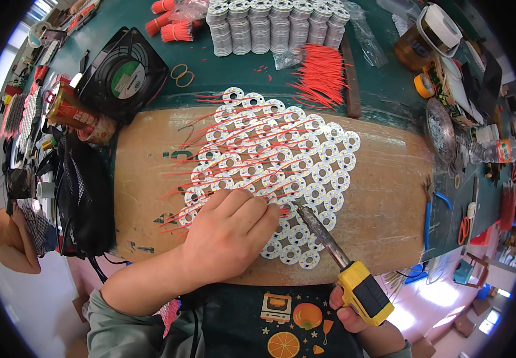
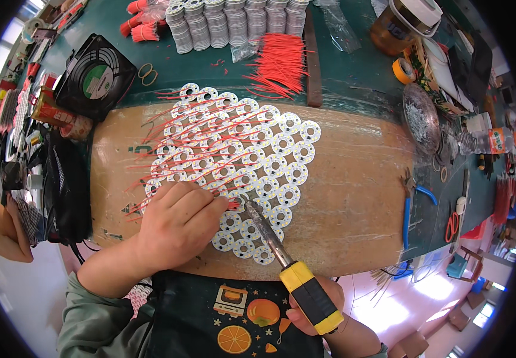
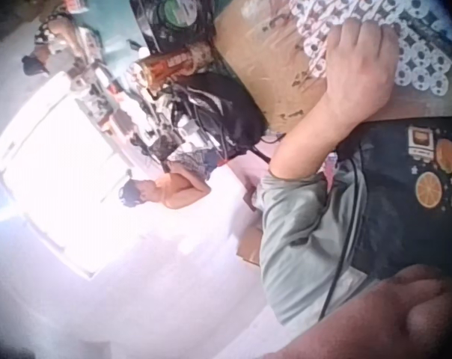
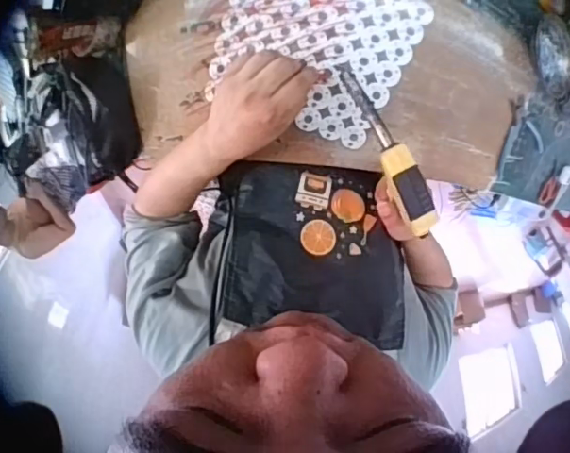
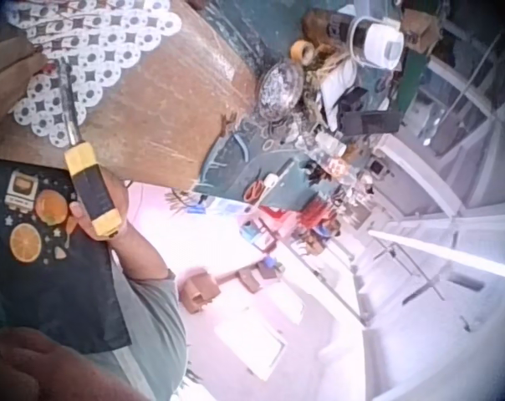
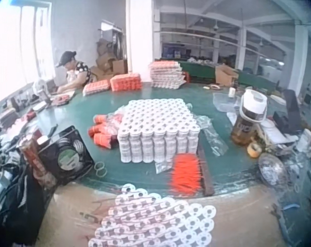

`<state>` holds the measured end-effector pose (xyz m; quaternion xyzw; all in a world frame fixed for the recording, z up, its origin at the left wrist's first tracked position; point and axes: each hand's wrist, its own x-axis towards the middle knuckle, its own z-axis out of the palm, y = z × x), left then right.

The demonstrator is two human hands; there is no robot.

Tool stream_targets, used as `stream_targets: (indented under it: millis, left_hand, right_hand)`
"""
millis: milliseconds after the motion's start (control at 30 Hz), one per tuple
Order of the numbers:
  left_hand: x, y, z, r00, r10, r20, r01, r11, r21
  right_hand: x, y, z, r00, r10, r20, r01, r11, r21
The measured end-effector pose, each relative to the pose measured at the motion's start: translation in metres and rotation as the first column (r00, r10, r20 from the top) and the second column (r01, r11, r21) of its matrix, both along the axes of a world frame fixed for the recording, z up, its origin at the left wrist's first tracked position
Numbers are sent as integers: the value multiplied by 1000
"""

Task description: The person solders wires to circular LED circuit boards using a soldering gun and adjusts the soldering wire using pliers.

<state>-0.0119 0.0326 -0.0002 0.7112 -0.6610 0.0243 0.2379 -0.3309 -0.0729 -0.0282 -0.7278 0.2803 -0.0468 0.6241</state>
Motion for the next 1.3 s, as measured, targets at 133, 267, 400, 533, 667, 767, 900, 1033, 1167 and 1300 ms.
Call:
stream_targets:
  millis: [133,267,400,533,667,767,900,1033,1167,1300]
  left_hand:
    - [0,0,0,1000,-1,2,1,1000,6]
    - [1,1,1,1000,-10,12,10,1000,14]
    - [1,2,1,1000,-15,9,15,1000,15]
    - [1,2,0,1000,-13,3,13,1000,13]
    - [0,2,-1,1000,-15,2,15,1000,11]
    - [1,2,0,1000,-16,1,16,1000,8]
    - [1,2,0,1000,-18,3,18,1000,8]
    - [0,1,-2,1000,-11,0,11,1000,-8]
    - [0,1,-2,1000,-9,5,9,1000,-5]
    - [1,1,-3,1000,-7,5,7,1000,-14]
  right_hand:
    - [-8,2,-9,999,19,-34,-19,999,29]
    - [6,1,2,1000,-16,1,16,999,43]
    - [4,0,-1,1000,21,0,-21,1000,-18]
    - [-1,3,-8,1000,11,10,-11,1000,-10]
    - [1,2,-5,999,35,-8,-36,999,-32]
    - [0,3,-6,1000,0,4,0,999,-42]
    - [0,2,-5,999,30,-24,-30,999,-29]
    - [5,1,-2,1000,17,13,-16,1000,-16]
    - [9,1,2,1000,-4,21,4,1000,15]
    - [0,1,-5,1000,7,8,-7,1000,-5]
